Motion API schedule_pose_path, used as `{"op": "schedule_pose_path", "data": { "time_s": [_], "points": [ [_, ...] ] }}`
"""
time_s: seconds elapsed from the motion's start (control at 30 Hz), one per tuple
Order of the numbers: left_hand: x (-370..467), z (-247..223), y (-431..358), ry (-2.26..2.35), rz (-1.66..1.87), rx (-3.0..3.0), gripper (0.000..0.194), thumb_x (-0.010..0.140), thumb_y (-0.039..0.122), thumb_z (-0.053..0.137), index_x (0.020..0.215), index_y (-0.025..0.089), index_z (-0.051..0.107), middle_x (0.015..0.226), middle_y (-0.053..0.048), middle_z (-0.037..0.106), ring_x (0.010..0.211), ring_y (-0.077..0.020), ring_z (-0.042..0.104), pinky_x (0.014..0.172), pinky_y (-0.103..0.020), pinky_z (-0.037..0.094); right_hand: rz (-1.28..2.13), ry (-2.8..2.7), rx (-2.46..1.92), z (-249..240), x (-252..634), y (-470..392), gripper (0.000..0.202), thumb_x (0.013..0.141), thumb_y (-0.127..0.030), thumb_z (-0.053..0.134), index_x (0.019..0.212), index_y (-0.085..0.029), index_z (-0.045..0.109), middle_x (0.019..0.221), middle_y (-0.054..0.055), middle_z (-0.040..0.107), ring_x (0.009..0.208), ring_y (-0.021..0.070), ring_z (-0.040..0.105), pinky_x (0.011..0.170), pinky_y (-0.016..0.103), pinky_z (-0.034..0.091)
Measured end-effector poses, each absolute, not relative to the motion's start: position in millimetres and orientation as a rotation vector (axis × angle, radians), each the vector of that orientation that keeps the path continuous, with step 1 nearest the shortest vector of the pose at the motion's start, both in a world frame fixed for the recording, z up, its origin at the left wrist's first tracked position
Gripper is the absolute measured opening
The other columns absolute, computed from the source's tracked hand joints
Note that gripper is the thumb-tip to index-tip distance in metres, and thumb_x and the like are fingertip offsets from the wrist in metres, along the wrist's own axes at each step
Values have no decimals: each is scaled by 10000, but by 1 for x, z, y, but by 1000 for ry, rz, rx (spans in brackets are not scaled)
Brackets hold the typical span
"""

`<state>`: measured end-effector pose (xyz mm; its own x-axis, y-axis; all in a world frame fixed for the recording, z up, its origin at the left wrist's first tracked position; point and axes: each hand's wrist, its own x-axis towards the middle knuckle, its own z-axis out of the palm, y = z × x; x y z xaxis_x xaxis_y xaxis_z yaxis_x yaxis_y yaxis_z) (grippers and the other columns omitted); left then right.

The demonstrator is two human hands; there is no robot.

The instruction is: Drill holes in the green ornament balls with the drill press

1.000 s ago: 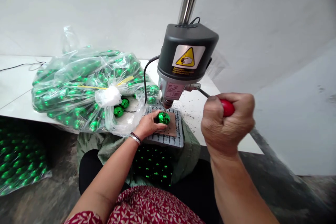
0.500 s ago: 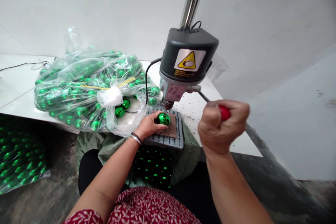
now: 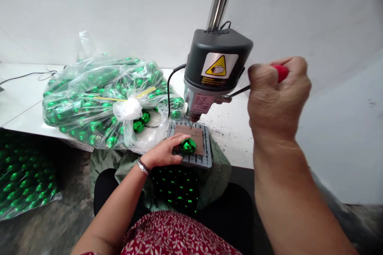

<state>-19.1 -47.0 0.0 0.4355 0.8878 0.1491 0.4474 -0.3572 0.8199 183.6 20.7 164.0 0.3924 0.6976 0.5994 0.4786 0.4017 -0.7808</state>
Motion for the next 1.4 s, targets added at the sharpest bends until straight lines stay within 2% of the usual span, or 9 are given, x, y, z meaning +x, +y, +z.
{"op": "schedule_pose_path", "data": {
  "time_s": [0.13, 0.3, 0.4, 0.53, 0.7, 0.87, 1.0, 1.13, 1.4],
  "points": [
    [-43, 28, -53, 1391, 686, 1907, 437, 872, 229, 606, 1297, 207, 704, 1216, -71, 768, 985, -197, 721, 952, -343, 572, 197, -1241, -1210, 161, 184, 24, 183, 877, -151, 605, 778, -173, 453, 683, -79, 458, 629, 47, 403, 687, 247, 378],
    [-76, 33, -14, 2386, 521, 1825, 430, 915, 110, 465, 1276, 160, 693, 1292, -144, 726, 1210, -269, 668, 1072, -374, 491, 183, -1247, -1179, 157, 185, 27, 172, 870, -197, 611, 787, -177, 462, 700, -71, 483, 635, 52, 428, 699, 263, 410],
    [-90, 25, 12, 2548, 248, 1743, 438, 910, 143, 480, 1313, 152, 651, 1334, -184, 682, 1211, -322, 655, 1006, -412, 512, 177, -1237, -1173, 157, 185, 25, 172, 855, -212, 622, 776, -177, 473, 668, -69, 474, 617, 57, 423, 666, 259, 398],
    [-100, 10, 30, 2496, 185, 1720, 549, 835, 145, 589, 1383, 186, 593, 1353, -173, 667, 1233, -337, 628, 1019, -420, 494, 197, -1226, -1165, 158, 185, 22, 179, 844, -214, 634, 767, -178, 476, 665, -61, 473, 613, 62, 406, 639, 250, 385],
    [-94, 10, 17, 2286, 571, 1805, 600, 770, 166, 689, 1364, 195, 608, 1370, -164, 663, 1220, -344, 647, 1052, -437, 497, 187, -1249, -1170, 157, 186, 20, 172, 870, -227, 623, 788, -171, 483, 730, -39, 481, 674, 72, 405, 686, 256, 394],
    [-72, 23, -22, 1626, 1202, 1463, 661, 790, 429, 714, 1390, 190, 571, 1270, -92, 697, 1101, -255, 667, 967, -375, 549, 154, -1262, -1120, 154, 186, 21, 176, 869, -226, 613, 784, -174, 468, 715, -46, 481, 668, 64, 407, 669, 244, 394],
    [-50, 17, -40, 1148, 1274, 1048, 651, 765, 554, 701, 1298, 198, 590, 1163, -113, 707, 924, -205, 689, 842, -359, 587, 145, -1280, -1097, 152, 187, 22, 170, 869, -239, 612, 794, -170, 476, 715, -49, 486, 666, 55, 403, 665, 236, 396],
    [-31, 7, -38, 1051, 1188, 925, 574, 747, 532, 729, 1199, 206, 596, 1083, -107, 717, 898, -211, 708, 855, -380, 584, 120, -1304, -1069, 150, 188, 22, 170, 882, -253, 596, 802, -169, 472, 718, -54, 478, 671, 49, 405, 677, 234, 405],
    [-8, -8, -16, 1526, 1159, 1441, 479, 726, 307, 771, 1161, 182, 613, 1049, -40, 703, 971, -195, 645, 925, -336, 513, 169, -1306, -1082, 152, 186, 17, 164, 883, -204, 580, 796, -177, 443, 712, -63, 436, 680, 45, 387, 683, 210, 388]
  ]
}}
